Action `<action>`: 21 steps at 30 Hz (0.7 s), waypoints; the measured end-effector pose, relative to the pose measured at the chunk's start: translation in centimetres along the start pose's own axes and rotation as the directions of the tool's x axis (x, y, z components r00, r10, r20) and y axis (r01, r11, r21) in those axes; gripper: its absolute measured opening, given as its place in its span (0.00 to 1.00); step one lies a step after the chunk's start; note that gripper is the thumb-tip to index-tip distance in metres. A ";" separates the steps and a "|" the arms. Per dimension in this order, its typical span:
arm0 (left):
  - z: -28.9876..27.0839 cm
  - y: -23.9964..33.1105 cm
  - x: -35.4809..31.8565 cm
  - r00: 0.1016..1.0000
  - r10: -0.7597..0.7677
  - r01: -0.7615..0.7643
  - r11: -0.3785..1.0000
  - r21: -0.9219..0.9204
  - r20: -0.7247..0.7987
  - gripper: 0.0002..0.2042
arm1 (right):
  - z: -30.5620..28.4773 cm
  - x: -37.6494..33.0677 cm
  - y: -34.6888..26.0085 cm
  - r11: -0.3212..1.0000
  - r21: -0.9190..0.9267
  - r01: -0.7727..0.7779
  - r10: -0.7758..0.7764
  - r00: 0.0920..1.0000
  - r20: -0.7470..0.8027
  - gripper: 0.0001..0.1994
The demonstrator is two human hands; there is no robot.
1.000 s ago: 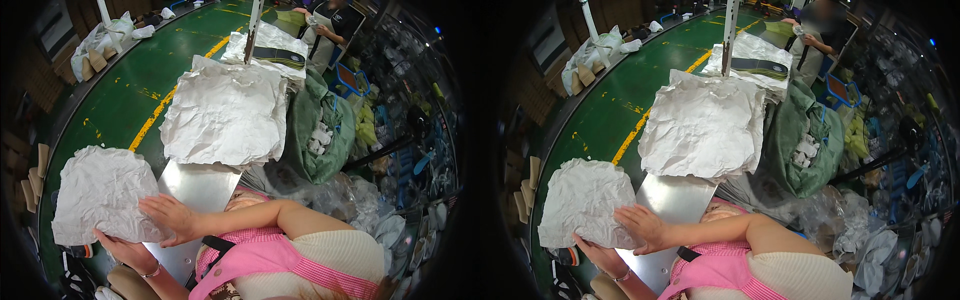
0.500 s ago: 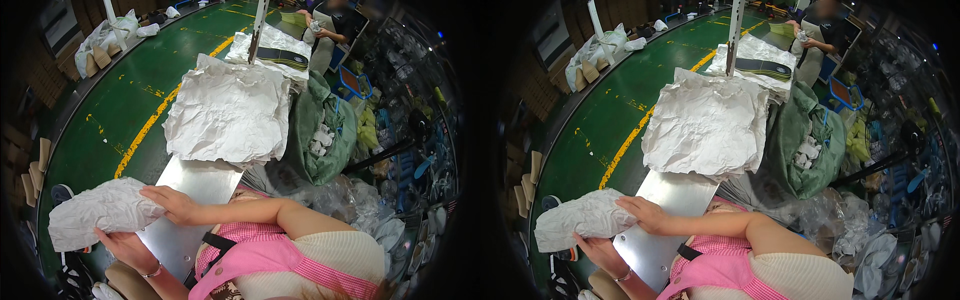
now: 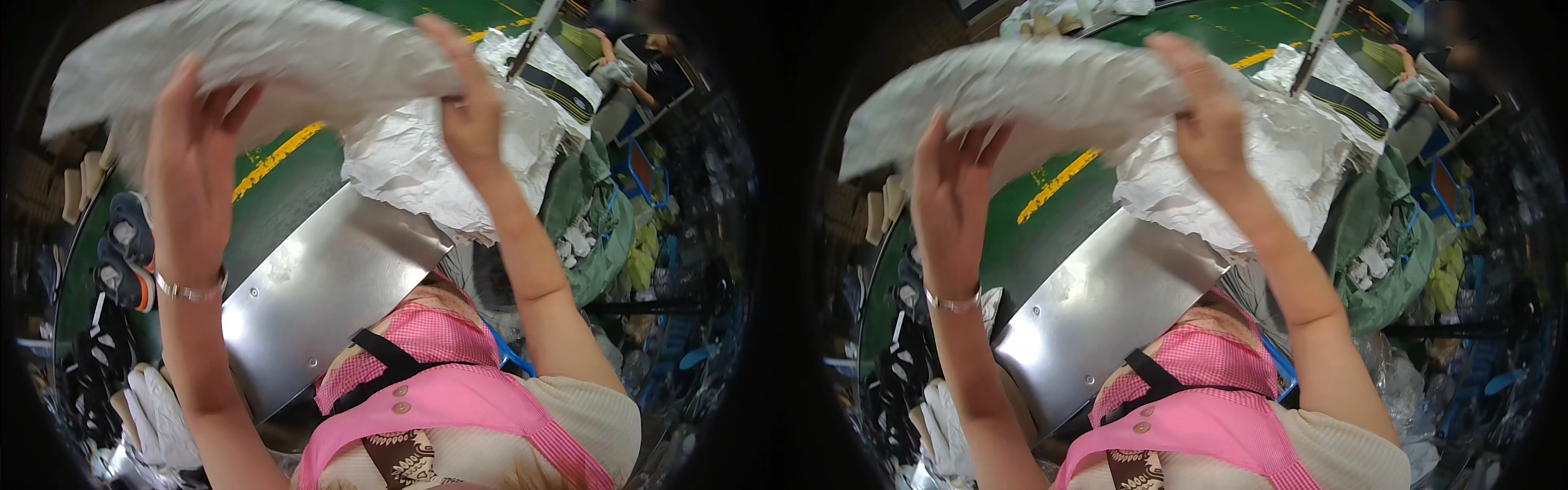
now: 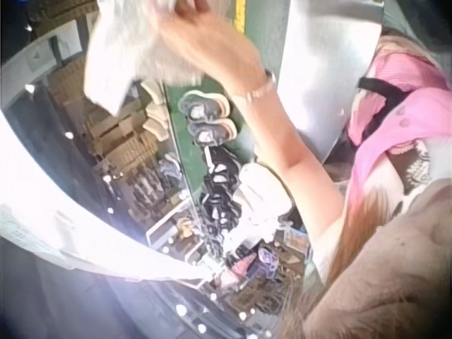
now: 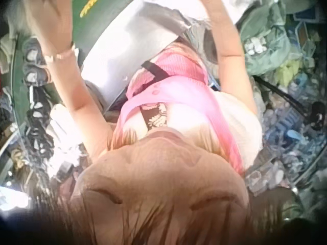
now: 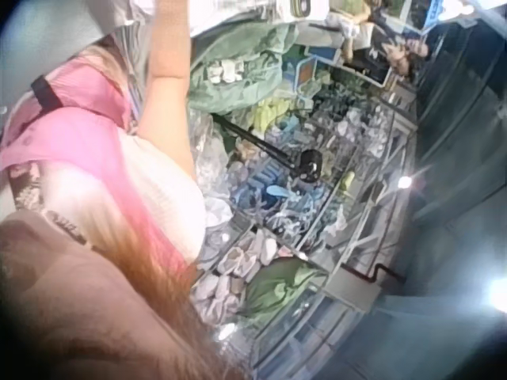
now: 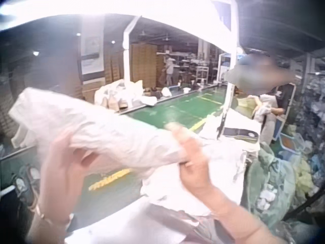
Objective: The person repeatedly picks up crumpled white paper sheets from a pile, unfolds them, smooths them flat on a metal table, and stacks them. The person handles the paper by hand without using tools.
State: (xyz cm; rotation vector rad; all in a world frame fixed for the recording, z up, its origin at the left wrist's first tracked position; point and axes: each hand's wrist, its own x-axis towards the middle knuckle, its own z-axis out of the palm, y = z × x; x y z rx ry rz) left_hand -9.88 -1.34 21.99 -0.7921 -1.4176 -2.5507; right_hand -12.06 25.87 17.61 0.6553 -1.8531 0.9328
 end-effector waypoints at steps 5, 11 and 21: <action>4.7 -2.3 5.3 0.945 -0.043 0.108 0.976 -0.187 0.324 0.16 | -8.9 2.5 2.0 0.856 -0.451 0.252 -0.297 0.954 -0.030 0.28; 7.9 -9.4 5.6 0.863 -0.293 0.397 0.897 -0.194 0.411 0.17 | -15.3 -1.7 1.4 0.735 -0.637 0.234 -0.289 0.957 0.018 0.34; 2.9 -23.5 -1.0 0.415 -0.908 0.837 0.357 0.416 -0.054 0.19 | -16.2 -15.9 -0.1 0.775 -0.572 -0.270 0.612 0.547 0.572 0.29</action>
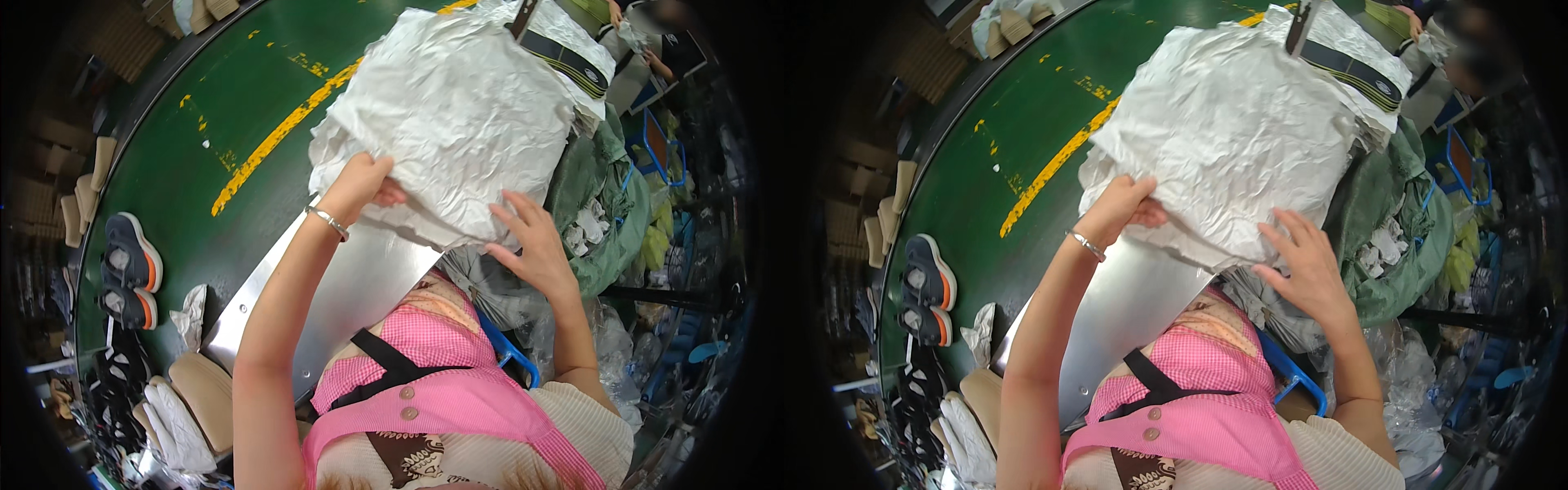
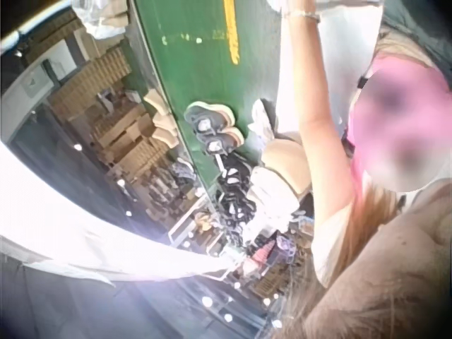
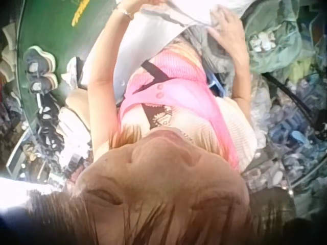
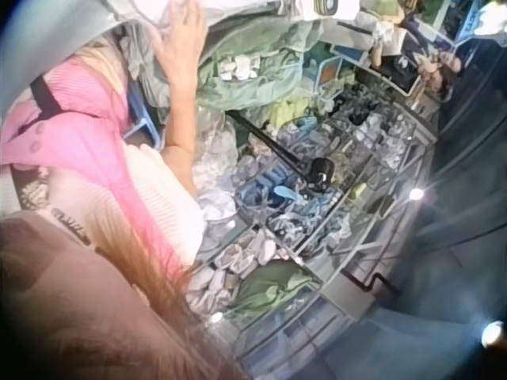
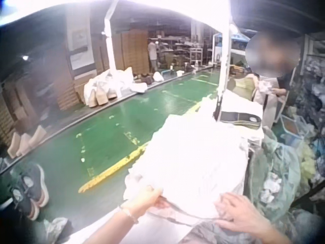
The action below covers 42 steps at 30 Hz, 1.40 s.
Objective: The person repeatedly picks up crumpled white paper sheets from a pile, unfolds them, smooths them flat on a metal table, and stacks them. The person handles the paper by hand without using tools.
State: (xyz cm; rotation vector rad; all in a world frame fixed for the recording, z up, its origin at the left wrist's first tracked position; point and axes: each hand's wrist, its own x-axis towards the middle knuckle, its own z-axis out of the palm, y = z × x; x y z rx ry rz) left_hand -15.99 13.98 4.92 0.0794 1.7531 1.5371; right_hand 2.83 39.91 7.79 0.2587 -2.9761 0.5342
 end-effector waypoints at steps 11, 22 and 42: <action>-1.4 -1.3 1.4 0.990 0.009 0.021 0.977 0.213 -0.139 0.16 | 1.7 16.2 4.6 0.948 -0.300 0.101 -0.221 0.889 -0.400 0.28; 5.7 5.9 -0.4 0.482 0.876 -0.292 0.173 0.941 -0.012 0.17 | 12.8 16.2 10.8 0.995 -0.073 -0.074 0.049 0.953 -0.300 0.31; 2.8 -1.4 16.1 0.667 0.733 -0.183 -0.012 0.983 0.133 0.32 | 14.2 16.4 11.3 0.977 0.204 0.057 0.033 0.910 -0.413 0.28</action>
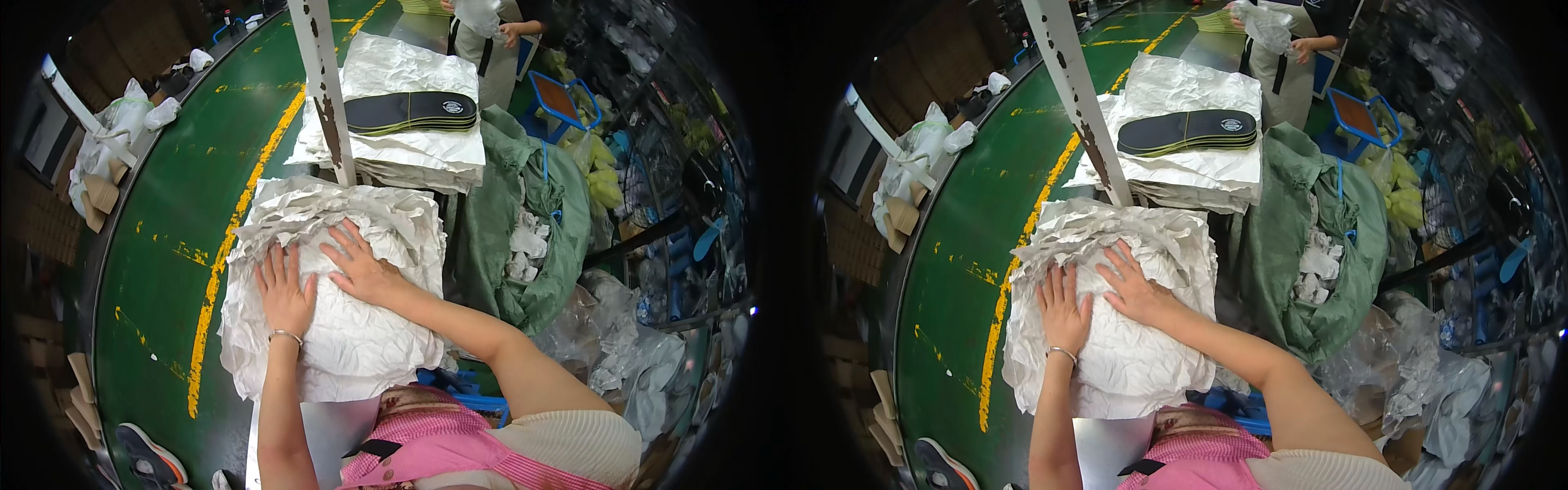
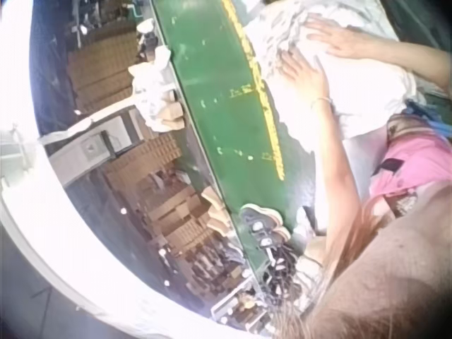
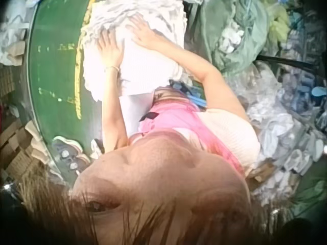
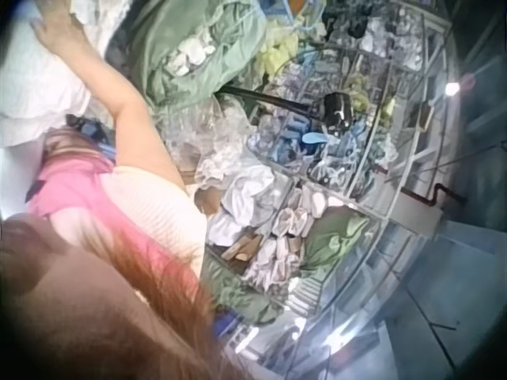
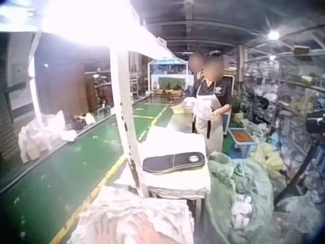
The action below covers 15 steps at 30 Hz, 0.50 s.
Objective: The person repeatedly picks up crumpled white paper sheets from a pile, unfolds them, smooths them flat on a metal table, and stacks them. The person handles the paper by hand without using tools.
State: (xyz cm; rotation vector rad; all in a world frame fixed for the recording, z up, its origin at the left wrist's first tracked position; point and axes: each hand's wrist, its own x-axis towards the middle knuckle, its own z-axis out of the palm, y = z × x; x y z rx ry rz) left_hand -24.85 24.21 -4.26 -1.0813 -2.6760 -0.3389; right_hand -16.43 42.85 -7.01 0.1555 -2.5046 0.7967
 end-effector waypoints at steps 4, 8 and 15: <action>0.0 -0.2 0.0 1.000 -0.009 0.009 1.000 0.003 0.003 0.32 | -0.3 0.2 -0.3 0.997 0.026 -0.071 0.069 0.994 0.082 0.28; 0.1 -0.2 0.0 1.000 -0.005 0.005 1.000 0.005 -0.005 0.32 | -0.6 0.4 -0.6 0.994 0.053 -0.091 0.086 0.993 0.084 0.28; -0.2 -0.1 -0.2 1.000 -0.025 0.025 1.000 -0.016 0.016 0.32 | -1.5 0.6 -1.6 0.982 0.072 -0.173 0.160 0.974 0.158 0.27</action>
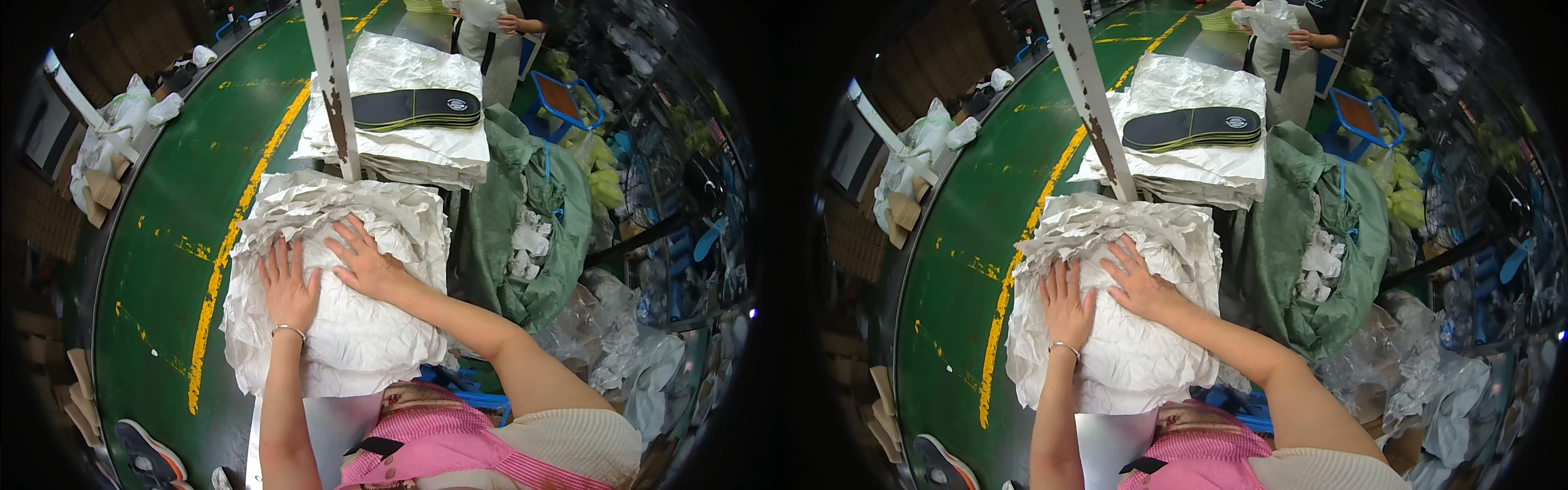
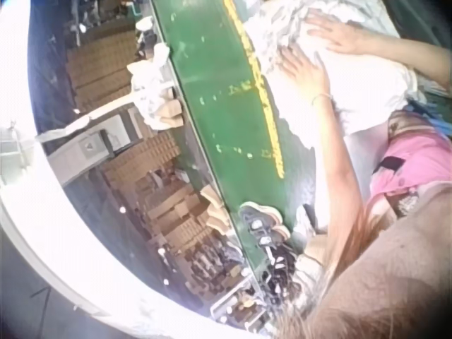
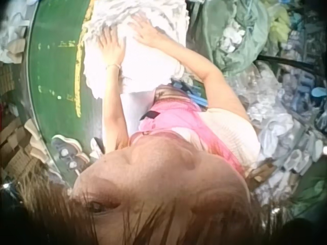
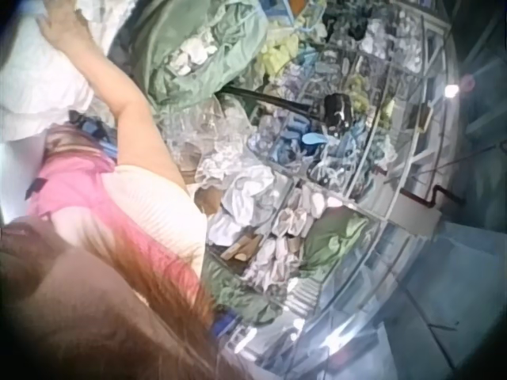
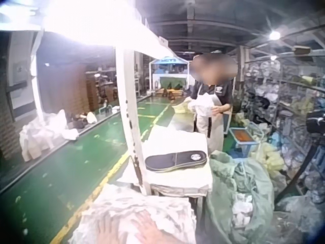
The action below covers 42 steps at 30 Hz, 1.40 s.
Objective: The person repeatedly picks up crumpled white paper sheets from a pile, unfolds them, smooths them flat on a metal table, and stacks them. The person handles the paper by hand without using tools.
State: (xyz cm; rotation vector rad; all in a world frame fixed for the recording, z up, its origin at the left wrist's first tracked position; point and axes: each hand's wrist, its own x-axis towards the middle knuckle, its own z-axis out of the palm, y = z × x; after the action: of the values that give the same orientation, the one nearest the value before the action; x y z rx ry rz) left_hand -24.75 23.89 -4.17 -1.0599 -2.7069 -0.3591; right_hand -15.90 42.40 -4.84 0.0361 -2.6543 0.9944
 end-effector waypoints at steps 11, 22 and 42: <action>-4.0 8.7 -3.6 0.997 0.005 -0.001 0.998 -0.058 0.083 0.38 | -0.2 -0.2 0.1 0.984 -0.177 0.009 -0.011 1.000 -0.014 0.25; -2.9 10.1 -10.3 0.991 0.079 -0.054 0.974 -0.218 0.108 0.37 | 0.4 -0.6 -0.1 0.974 -0.227 -0.020 0.012 0.999 -0.039 0.27; -17.0 -7.6 -41.9 0.544 -0.770 0.837 0.525 0.152 -0.334 0.40 | 0.2 0.8 4.9 0.778 -0.569 0.268 -0.303 0.952 0.034 0.25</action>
State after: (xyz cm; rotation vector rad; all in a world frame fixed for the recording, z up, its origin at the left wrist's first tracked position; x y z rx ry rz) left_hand 1.98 -13.27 -1.07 0.4049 -2.7188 -0.1655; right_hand -17.31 46.08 -7.87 0.2651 -2.6674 0.0796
